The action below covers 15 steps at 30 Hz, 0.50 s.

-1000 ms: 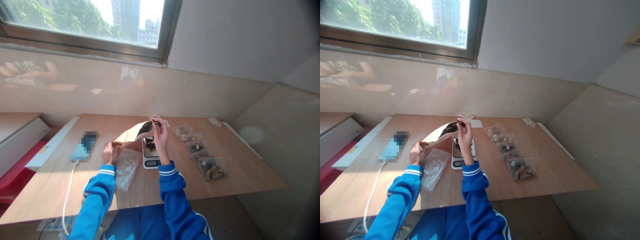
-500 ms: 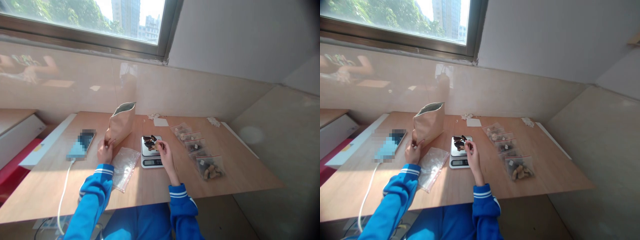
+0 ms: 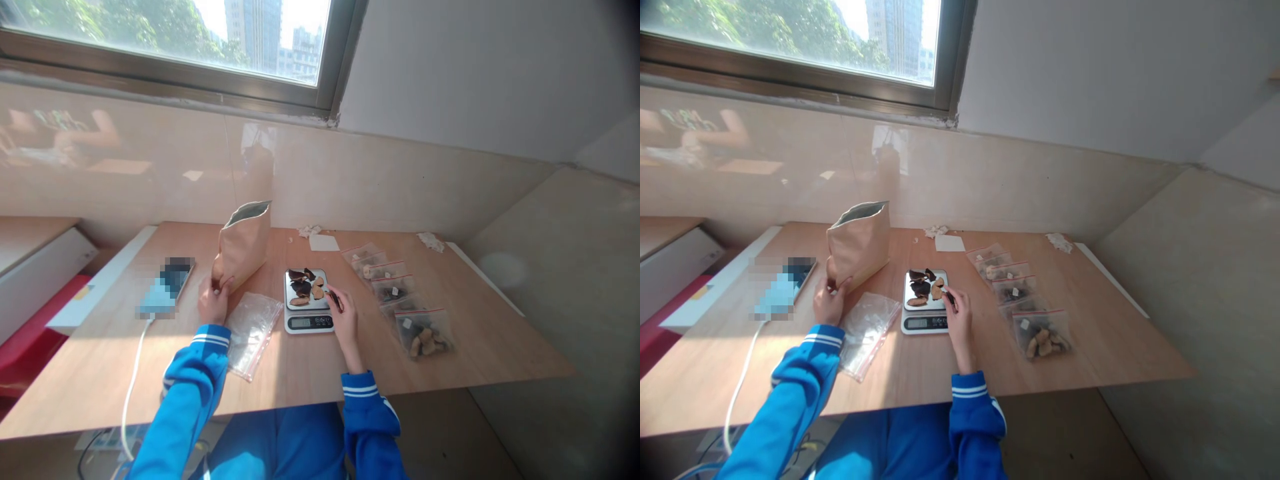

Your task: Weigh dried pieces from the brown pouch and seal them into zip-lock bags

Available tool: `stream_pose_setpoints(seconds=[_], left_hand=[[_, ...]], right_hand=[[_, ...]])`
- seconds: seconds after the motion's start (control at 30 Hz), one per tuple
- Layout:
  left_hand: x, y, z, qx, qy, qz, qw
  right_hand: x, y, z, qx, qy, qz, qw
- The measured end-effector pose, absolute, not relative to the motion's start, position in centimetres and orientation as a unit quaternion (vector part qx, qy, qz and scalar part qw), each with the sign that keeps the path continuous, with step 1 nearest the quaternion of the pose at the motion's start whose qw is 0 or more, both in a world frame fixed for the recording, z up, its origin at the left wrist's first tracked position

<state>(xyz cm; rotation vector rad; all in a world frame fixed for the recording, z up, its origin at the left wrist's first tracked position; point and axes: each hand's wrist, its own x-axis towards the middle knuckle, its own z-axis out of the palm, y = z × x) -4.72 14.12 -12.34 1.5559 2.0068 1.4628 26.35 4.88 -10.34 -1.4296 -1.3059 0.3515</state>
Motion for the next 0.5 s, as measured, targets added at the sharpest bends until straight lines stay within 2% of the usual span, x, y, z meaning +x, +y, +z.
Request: stream_pose_setpoints(seconds=[0.5], left_hand=[[-4.9,14.3,-12.7,0.521,0.683,0.499,0.117]], right_hand=[[26.4,6.2,-9.6,-0.596,-0.575,0.241,0.506]])
